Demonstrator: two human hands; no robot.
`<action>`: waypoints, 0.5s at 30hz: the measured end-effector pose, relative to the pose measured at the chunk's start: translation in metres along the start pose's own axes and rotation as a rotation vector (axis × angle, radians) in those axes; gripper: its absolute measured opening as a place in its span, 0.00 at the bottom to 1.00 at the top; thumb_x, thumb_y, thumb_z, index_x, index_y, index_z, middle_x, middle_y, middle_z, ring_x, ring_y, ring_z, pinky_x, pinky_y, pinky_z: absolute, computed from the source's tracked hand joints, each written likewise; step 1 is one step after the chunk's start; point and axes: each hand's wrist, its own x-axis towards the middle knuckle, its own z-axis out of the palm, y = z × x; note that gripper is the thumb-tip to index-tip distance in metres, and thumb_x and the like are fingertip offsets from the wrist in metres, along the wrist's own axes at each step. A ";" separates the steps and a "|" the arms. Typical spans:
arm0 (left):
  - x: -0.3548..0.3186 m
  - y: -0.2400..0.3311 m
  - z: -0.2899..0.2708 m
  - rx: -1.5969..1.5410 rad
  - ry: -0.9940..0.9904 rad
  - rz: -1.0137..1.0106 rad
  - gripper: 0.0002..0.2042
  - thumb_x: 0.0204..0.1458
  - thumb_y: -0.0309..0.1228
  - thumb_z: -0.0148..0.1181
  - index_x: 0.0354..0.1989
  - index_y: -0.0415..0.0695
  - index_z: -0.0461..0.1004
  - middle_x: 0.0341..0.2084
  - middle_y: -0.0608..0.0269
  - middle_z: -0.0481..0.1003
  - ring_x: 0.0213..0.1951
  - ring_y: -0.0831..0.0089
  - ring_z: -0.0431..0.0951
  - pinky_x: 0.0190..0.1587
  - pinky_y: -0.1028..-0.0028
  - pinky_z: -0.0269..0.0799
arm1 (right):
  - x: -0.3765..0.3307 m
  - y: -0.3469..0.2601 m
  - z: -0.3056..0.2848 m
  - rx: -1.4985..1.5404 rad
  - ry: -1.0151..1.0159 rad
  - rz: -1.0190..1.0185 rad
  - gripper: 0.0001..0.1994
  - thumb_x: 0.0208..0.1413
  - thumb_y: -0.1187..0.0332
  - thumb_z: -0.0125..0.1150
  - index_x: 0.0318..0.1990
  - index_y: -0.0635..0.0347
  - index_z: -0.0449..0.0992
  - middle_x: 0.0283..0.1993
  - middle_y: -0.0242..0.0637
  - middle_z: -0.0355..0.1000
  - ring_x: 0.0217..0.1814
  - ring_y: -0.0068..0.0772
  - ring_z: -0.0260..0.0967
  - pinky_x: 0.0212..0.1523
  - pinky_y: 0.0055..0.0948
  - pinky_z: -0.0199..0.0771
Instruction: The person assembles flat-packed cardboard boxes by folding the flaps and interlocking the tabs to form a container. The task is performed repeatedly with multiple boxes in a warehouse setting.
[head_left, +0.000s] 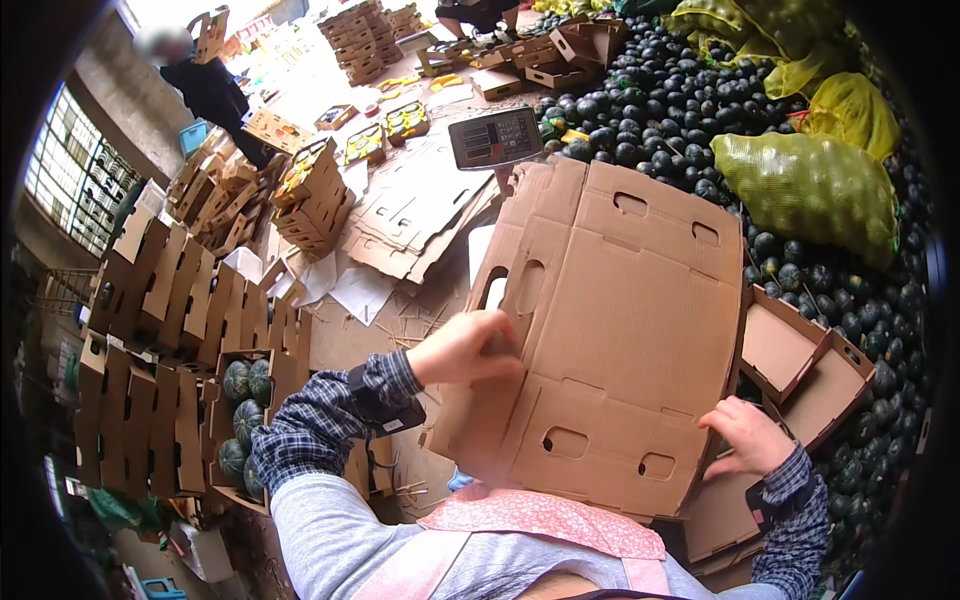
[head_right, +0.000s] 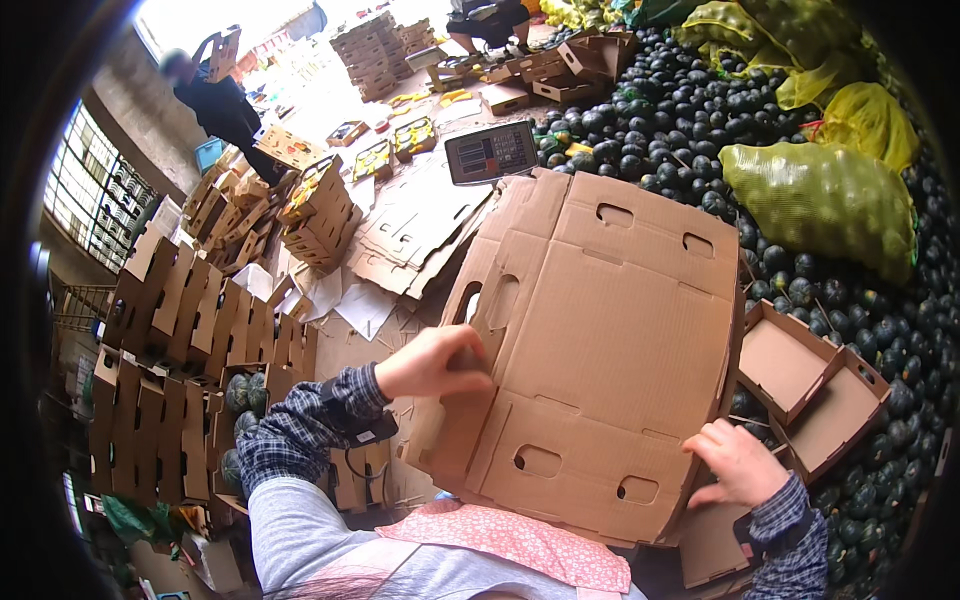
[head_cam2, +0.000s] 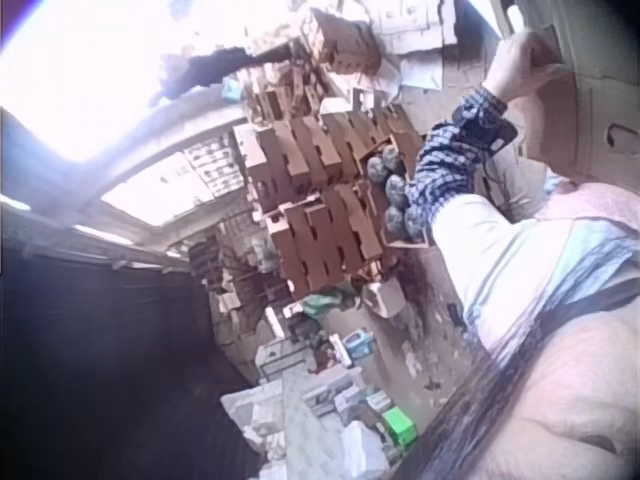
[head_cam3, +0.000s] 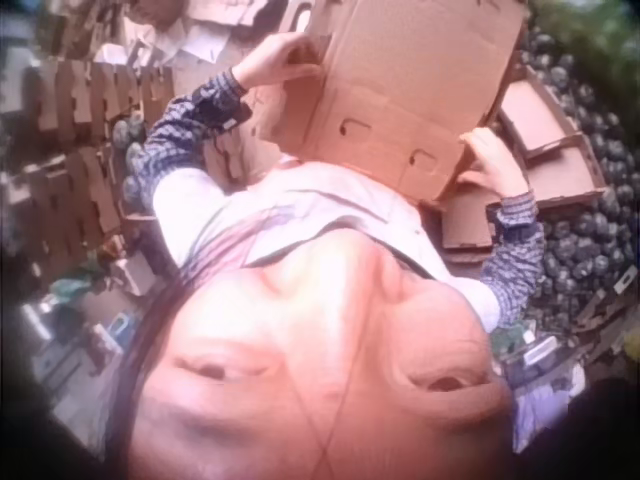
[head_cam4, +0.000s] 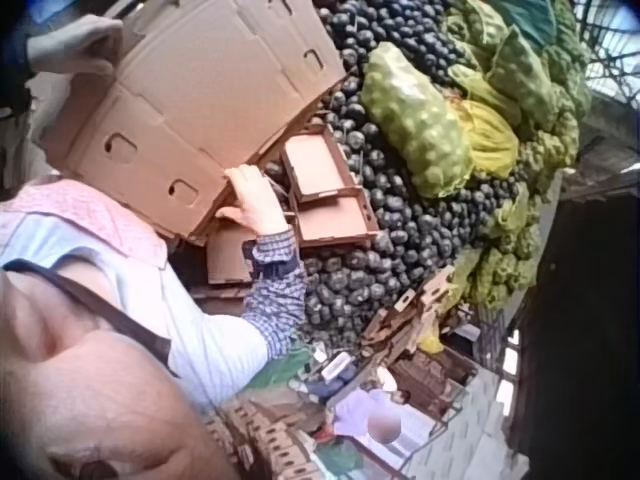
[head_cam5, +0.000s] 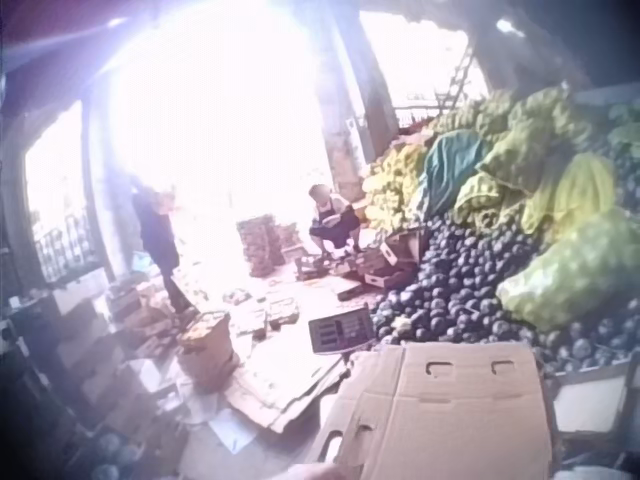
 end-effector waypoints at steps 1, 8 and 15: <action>-0.002 -0.007 0.000 -0.214 -0.010 -0.183 0.13 0.51 0.36 0.67 0.37 0.40 0.74 0.28 0.63 0.75 0.30 0.75 0.75 0.33 0.78 0.72 | -0.007 0.013 0.008 -0.021 0.108 -0.007 0.24 0.28 0.69 0.75 0.39 0.56 0.73 0.37 0.38 0.69 0.42 0.45 0.67 0.44 0.38 0.71; -0.009 -0.040 -0.014 -1.046 0.159 -0.028 0.16 0.60 0.27 0.47 0.53 0.33 0.70 0.49 0.56 0.74 0.49 0.74 0.75 0.56 0.72 0.70 | -0.052 0.036 0.035 1.251 1.199 0.073 0.08 0.61 0.65 0.59 0.37 0.59 0.69 0.37 0.31 0.71 0.41 0.22 0.70 0.43 0.25 0.71; -0.024 -0.005 -0.022 -0.542 0.311 0.095 0.18 0.47 0.33 0.67 0.44 0.37 0.73 0.38 0.62 0.71 0.44 0.74 0.72 0.50 0.75 0.66 | -0.065 0.006 0.063 1.129 1.214 0.193 0.11 0.63 0.61 0.57 0.38 0.58 0.66 0.35 0.26 0.65 0.38 0.17 0.65 0.43 0.20 0.67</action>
